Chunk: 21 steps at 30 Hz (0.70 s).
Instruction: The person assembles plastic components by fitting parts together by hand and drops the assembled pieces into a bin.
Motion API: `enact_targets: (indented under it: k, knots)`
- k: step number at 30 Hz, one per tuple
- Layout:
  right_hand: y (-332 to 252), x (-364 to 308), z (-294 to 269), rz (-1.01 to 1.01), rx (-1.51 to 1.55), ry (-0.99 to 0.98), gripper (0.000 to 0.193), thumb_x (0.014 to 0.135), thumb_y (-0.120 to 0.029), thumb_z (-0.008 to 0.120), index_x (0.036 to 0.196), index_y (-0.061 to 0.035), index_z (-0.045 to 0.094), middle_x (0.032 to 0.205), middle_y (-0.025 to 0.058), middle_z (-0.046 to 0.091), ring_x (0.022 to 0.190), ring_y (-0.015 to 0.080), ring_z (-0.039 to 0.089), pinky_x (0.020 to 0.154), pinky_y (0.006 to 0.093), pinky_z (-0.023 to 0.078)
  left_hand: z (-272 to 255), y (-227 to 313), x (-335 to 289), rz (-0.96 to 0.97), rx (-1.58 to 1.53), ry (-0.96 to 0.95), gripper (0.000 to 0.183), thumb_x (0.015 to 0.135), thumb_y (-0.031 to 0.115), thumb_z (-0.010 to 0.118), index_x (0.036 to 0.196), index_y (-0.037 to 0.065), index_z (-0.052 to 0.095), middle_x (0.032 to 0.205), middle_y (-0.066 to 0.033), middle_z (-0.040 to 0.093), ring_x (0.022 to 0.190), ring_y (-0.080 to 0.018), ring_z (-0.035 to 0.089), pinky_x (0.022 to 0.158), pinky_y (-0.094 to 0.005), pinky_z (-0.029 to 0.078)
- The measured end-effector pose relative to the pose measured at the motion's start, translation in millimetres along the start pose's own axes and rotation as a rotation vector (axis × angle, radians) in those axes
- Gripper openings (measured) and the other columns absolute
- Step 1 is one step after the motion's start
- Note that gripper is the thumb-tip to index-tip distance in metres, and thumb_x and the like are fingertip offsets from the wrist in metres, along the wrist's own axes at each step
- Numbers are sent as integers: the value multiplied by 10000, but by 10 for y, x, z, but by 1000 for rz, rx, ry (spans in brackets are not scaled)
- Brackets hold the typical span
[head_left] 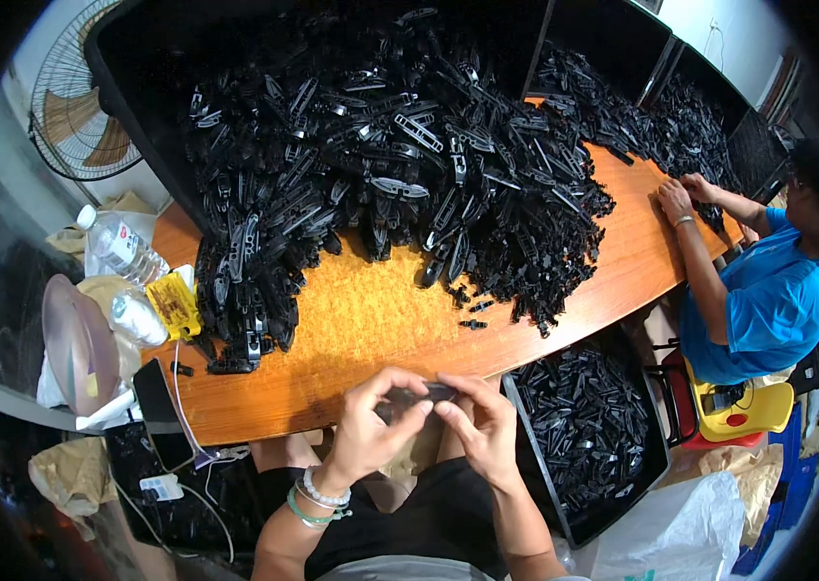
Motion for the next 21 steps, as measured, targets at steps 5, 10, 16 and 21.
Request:
enact_targets:
  k: [5, 10, 16, 21]
  knots:
    - [118, -104, -150, 50, -38, -115, 227, 794, -20, 646, 1013, 34, 633, 920, 122, 634, 861, 171, 598, 788, 261, 460, 38, -142, -119, -256, -198, -156, 161, 816, 66, 637, 967, 11, 630, 714, -18, 619, 514, -36, 530, 441, -181, 400]
    - [474, -216, -439, 111, -244, -383, 141, 804, -51, 633, 918, 26, 667, 766, 95, 659, 646, 138, 588, 602, 239, 461, 224, -801, -482, -560, 63, -579, 182, 853, 151, 597, 990, 36, 631, 710, -91, 627, 509, -135, 574, 506, -287, 464]
    - [398, 288, -373, -247, -431, 119, 96, 814, -25, 605, 893, -4, 656, 810, 91, 627, 633, 142, 572, 523, 226, 431, 625, -1156, -524, 224, 938, -500, 242, 751, 83, 592, 967, -21, 631, 1009, -212, 573, 1075, -356, 497, 885, -435, 436]
    - [471, 741, -277, -441, -807, 79, 195, 749, 18, 585, 932, -26, 636, 966, 113, 596, 847, 292, 576, 729, 355, 481, 591, -161, 357, 587, 704, 38, 171, 766, 39, 556, 914, -47, 564, 942, -178, 535, 952, -332, 518, 820, -406, 450]
Point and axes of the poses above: each hand's wrist, its own x-axis towards the middle knuckle, its own z-axis out of the palm, y = z × x, the point moved 2 cm from there along x, towards the middle knuckle
